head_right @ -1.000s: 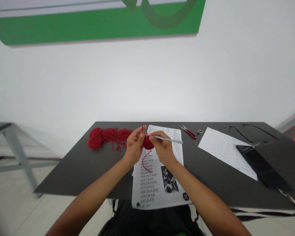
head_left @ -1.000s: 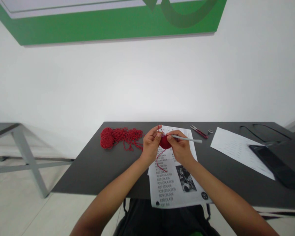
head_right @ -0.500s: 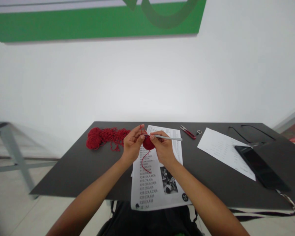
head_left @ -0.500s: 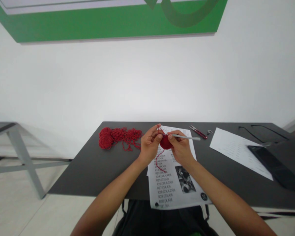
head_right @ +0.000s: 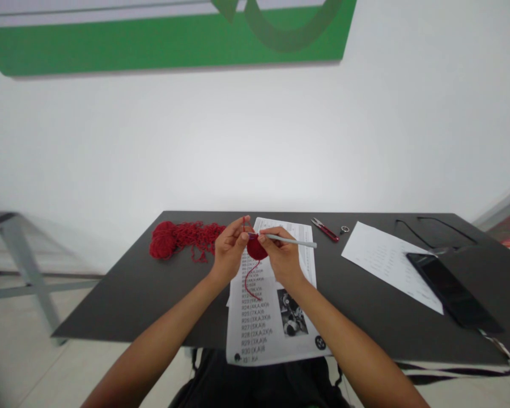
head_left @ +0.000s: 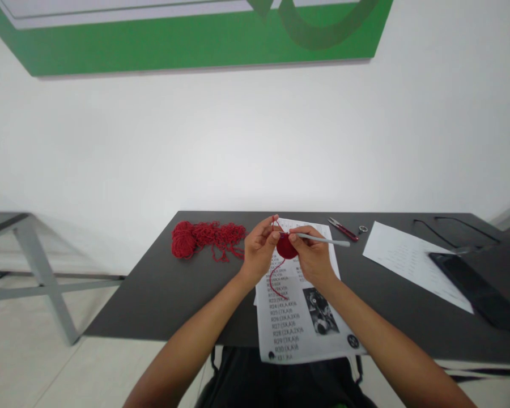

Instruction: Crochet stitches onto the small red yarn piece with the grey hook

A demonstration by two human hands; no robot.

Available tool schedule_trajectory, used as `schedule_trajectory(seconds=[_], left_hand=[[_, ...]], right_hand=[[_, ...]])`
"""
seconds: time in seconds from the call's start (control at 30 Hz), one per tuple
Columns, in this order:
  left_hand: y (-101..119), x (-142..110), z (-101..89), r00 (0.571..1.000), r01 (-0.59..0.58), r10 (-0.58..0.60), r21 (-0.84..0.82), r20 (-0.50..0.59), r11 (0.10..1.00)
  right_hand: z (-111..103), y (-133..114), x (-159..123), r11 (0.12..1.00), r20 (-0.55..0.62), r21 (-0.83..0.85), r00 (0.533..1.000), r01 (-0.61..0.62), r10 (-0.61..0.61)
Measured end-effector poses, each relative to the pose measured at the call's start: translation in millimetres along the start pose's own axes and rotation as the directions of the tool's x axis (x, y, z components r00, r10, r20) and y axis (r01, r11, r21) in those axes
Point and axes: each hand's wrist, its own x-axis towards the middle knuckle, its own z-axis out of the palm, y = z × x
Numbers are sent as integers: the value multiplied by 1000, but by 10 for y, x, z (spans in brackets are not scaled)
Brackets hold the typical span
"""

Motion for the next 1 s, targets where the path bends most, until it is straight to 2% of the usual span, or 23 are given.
schedule_trajectory(seconds=[0.1,0.2,0.33,0.43,0.6,0.7,0.87,1.0], left_hand=[[-8,6,16,997,-74,74,4,-5,997],[-19,-12,16,994,-94,98,77,-49,993],[-17,-61,-13,982,-137,172,341,-73,930],[-13,-88,-37,976,-194,217,471,5,861],[-45,-73,-47,982,-185,181,444,50,877],[-66,-24,-61,974,-220,222,476,55,851],[-66,42,-109,968,-244,240,535,79,809],[-56,48,-125,964,-267,231,494,133,827]], right_hand=[[-1,-4,3,1000,-6,-1,1000,0,0],[-2,4,3,1000,-11,-9,1000,12,-12],[-5,17,-3,999,-2,-34,1000,18,-18],[-6,14,-4,1000,3,-24,1000,14,-14],[-14,8,11,1000,15,-8,1000,17,-17],[-29,33,24,998,14,-23,998,54,-54],[-58,91,21,993,12,-81,996,92,-91],[-68,109,8,984,27,-145,995,100,-97]])
